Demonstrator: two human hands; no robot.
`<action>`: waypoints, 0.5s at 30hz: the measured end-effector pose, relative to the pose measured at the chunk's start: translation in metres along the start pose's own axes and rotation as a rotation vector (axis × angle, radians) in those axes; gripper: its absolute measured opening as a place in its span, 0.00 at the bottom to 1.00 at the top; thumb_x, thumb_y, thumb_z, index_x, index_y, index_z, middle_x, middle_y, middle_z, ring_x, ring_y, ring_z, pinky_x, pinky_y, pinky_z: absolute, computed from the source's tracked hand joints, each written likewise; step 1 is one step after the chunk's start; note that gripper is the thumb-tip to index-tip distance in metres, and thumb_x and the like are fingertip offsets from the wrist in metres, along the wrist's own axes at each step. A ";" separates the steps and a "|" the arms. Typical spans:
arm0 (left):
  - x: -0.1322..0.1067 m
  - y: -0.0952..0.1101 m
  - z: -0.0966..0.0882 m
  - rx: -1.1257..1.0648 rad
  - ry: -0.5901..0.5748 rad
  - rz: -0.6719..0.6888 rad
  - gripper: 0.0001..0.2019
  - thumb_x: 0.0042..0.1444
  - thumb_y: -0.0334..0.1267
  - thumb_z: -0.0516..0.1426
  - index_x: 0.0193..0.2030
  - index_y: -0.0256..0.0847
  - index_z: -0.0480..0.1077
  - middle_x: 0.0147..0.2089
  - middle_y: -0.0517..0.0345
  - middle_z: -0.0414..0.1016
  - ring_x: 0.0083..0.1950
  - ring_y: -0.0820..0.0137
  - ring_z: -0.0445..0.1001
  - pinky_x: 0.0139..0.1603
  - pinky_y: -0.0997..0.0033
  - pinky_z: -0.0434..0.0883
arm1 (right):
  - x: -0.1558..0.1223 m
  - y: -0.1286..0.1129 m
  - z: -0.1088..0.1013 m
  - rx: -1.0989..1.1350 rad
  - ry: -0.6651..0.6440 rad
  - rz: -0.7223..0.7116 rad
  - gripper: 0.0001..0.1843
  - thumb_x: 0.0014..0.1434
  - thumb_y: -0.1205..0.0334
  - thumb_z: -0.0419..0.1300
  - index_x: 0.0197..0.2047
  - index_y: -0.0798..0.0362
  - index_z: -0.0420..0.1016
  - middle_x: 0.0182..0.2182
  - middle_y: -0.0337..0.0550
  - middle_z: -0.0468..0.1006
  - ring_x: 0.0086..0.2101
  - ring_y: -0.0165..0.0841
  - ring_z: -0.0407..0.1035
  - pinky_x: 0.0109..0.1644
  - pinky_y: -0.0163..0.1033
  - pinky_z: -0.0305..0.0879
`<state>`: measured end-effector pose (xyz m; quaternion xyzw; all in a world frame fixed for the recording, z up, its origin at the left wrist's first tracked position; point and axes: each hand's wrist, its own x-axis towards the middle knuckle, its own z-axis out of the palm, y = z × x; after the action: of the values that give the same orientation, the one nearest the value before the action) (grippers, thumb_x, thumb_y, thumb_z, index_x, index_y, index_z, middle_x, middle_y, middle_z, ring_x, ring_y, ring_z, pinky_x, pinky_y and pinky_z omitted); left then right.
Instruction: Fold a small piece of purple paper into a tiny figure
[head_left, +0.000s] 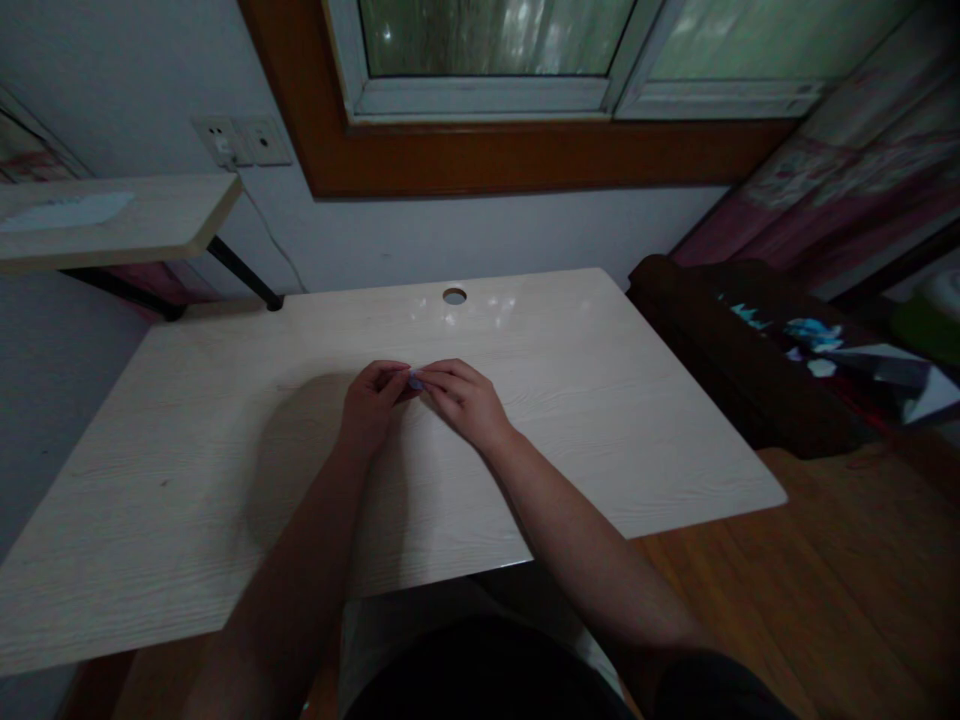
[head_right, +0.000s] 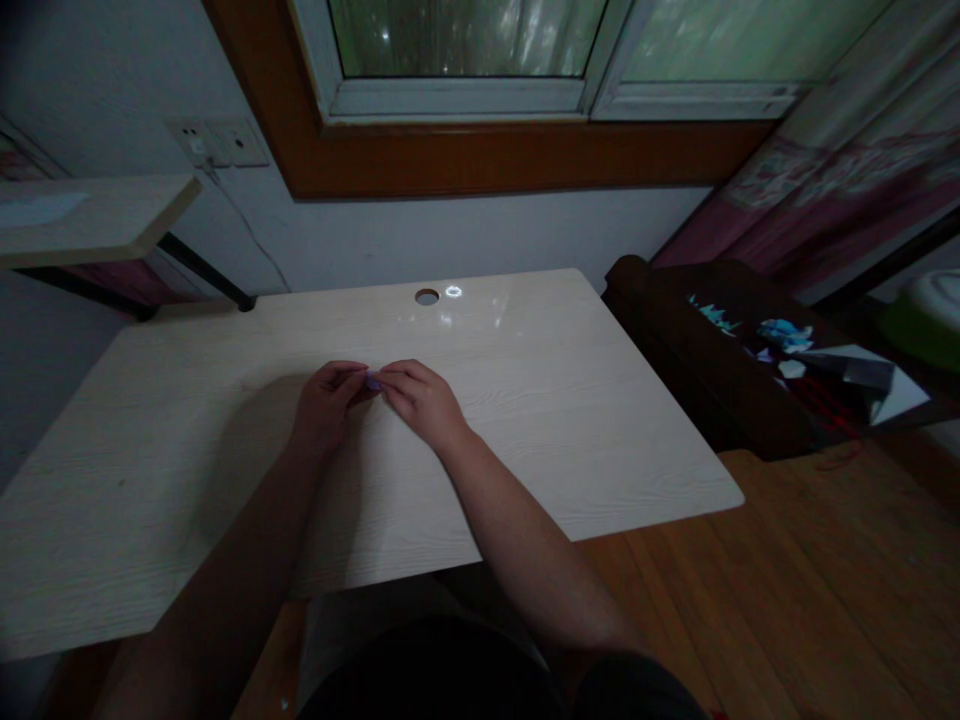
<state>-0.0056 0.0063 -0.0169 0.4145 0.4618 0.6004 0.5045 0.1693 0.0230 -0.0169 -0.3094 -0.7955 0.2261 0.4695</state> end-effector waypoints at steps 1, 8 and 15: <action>0.000 0.000 0.000 0.019 -0.001 0.014 0.14 0.51 0.43 0.67 0.40 0.38 0.74 0.36 0.57 0.80 0.39 0.69 0.80 0.48 0.61 0.80 | 0.000 -0.001 0.000 0.019 0.022 0.033 0.14 0.67 0.62 0.57 0.53 0.47 0.78 0.47 0.47 0.79 0.47 0.35 0.73 0.53 0.42 0.72; 0.000 -0.005 0.000 0.198 -0.009 0.121 0.17 0.55 0.46 0.64 0.48 0.41 0.73 0.38 0.57 0.81 0.41 0.67 0.82 0.48 0.61 0.80 | 0.001 0.003 0.000 0.069 0.136 0.308 0.10 0.62 0.53 0.62 0.39 0.51 0.79 0.35 0.44 0.78 0.35 0.33 0.72 0.40 0.38 0.69; -0.004 -0.006 0.001 0.298 -0.077 0.117 0.21 0.55 0.49 0.64 0.54 0.46 0.74 0.43 0.55 0.84 0.45 0.63 0.82 0.54 0.58 0.77 | -0.001 0.009 0.006 0.203 0.022 0.453 0.18 0.61 0.45 0.61 0.37 0.51 0.81 0.31 0.42 0.81 0.32 0.33 0.73 0.39 0.37 0.68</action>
<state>-0.0026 0.0032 -0.0226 0.5337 0.5012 0.5372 0.4187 0.1670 0.0281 -0.0254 -0.4336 -0.6738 0.4010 0.4442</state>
